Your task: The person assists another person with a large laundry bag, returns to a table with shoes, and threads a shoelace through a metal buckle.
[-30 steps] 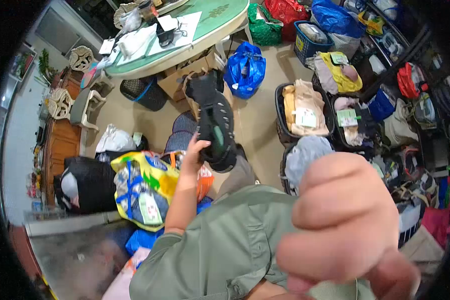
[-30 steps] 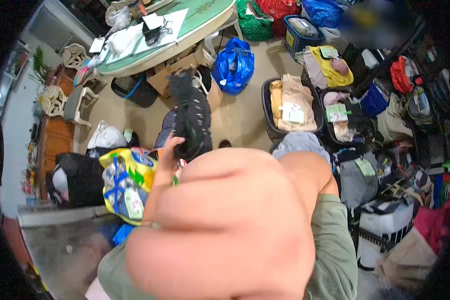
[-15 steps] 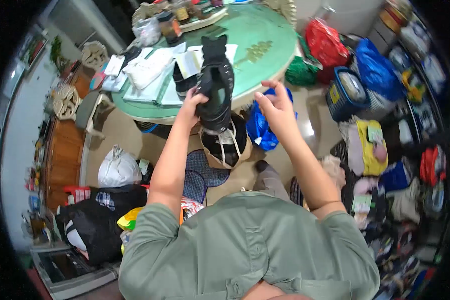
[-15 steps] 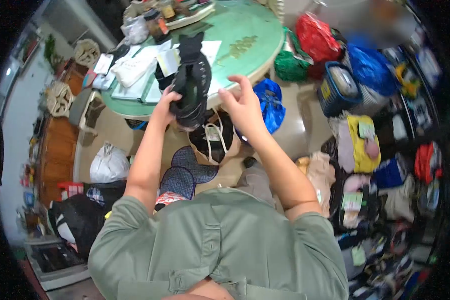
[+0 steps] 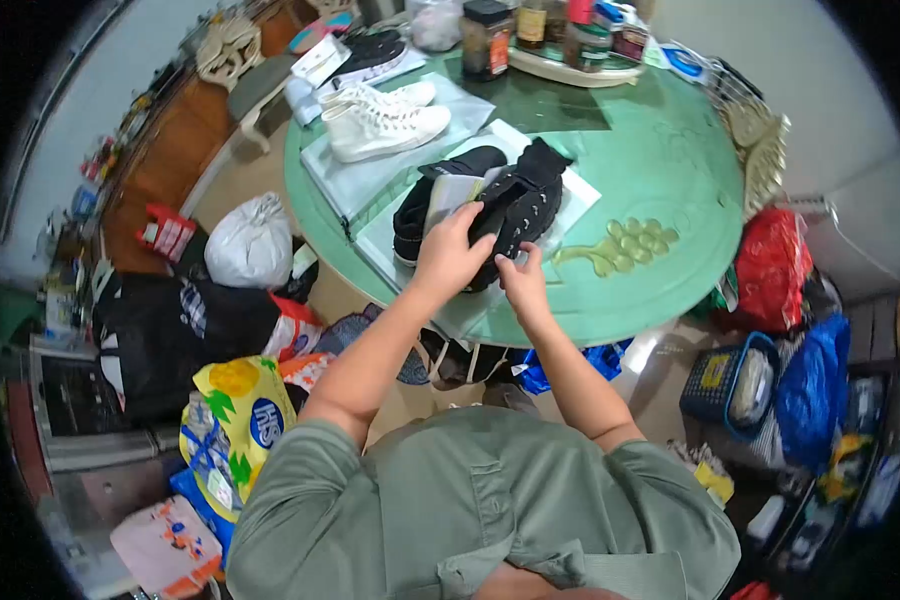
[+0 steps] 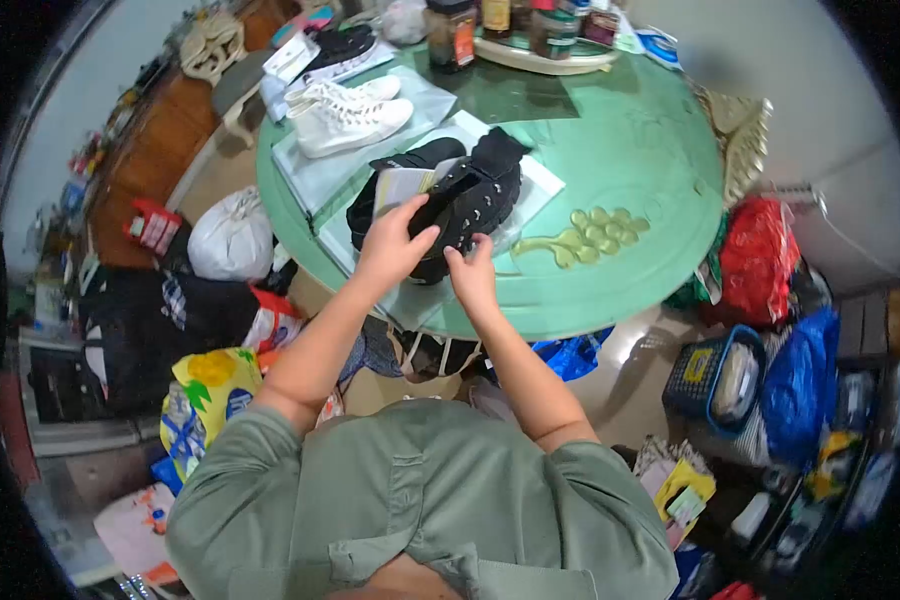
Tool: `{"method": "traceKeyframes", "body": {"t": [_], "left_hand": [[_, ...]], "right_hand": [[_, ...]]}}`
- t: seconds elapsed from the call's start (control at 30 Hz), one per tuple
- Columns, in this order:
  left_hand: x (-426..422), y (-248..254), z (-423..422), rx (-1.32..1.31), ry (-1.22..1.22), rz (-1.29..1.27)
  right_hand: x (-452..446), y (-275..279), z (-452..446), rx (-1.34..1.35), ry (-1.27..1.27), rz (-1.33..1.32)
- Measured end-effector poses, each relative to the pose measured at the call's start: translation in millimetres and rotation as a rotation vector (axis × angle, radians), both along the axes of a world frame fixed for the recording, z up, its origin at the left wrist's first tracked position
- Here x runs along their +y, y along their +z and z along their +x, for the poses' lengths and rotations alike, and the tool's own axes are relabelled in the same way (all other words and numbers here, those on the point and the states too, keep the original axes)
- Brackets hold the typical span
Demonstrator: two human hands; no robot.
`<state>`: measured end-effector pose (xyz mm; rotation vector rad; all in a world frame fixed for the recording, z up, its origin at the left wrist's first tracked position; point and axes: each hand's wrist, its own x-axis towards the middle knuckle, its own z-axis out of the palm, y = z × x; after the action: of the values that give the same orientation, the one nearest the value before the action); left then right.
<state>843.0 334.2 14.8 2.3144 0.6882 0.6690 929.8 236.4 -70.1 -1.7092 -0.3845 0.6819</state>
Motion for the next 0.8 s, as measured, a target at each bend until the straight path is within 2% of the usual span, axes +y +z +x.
{"method": "traceKeyframes", "body": {"t": [0.07,0.13,0.17,0.2,0.23,0.27,0.3,0.37,0.43,0.47,0.5,0.57,0.6,0.67,0.73,0.8], "left_hand": [[-17,18,-34,-0.157,0.036,-0.022],[-24,16,-77,-0.193,0.119,0.039],[-27,12,-105,-0.167,0.185,0.119],[-33,-3,-135,-0.143,0.314,0.073],[-42,-24,-167,-0.119,0.449,0.03],[-55,-43,-199,-0.008,0.586,-0.045],[-72,-63,-233,0.1,0.733,-0.124],[-114,-112,-300,0.154,0.971,-0.316],[-158,-120,-338,0.172,1.124,-0.342],[-184,-124,-359,0.21,1.199,-0.379],[-210,-131,-378,0.174,1.327,-0.375],[-267,-149,-414,0.121,1.434,-0.4],[-297,-162,-432,0.083,1.581,-0.391],[-360,-180,-470,0.217,1.698,-0.724],[-416,-176,-503,0.135,1.893,-0.779],[-476,-178,-544,0.1,1.983,-0.811]], "right_hand": [[-2,-4,-11,-0.037,0.045,-0.016],[-15,8,-25,0.235,0.049,0.164],[-26,-5,-41,0.171,0.165,0.113],[-38,8,-59,0.466,0.403,0.156],[-41,20,-76,0.527,0.62,0.124],[-38,-1,-90,0.424,0.927,0.04],[-31,13,-99,0.627,1.09,-0.203],[-21,-10,-141,0.544,1.149,0.015],[-7,1,-172,0.676,1.252,0.019],[-1,-1,-188,0.545,1.358,-0.054],[1,1,-210,0.655,1.399,-0.102],[0,-32,-260,0.734,1.534,-0.341],[-9,-25,-290,0.783,1.521,-0.414],[-28,-21,-356,0.827,1.689,-0.573],[-54,-31,-435,0.948,1.821,-0.729],[-86,-36,-515,0.915,1.898,-0.798]]}}
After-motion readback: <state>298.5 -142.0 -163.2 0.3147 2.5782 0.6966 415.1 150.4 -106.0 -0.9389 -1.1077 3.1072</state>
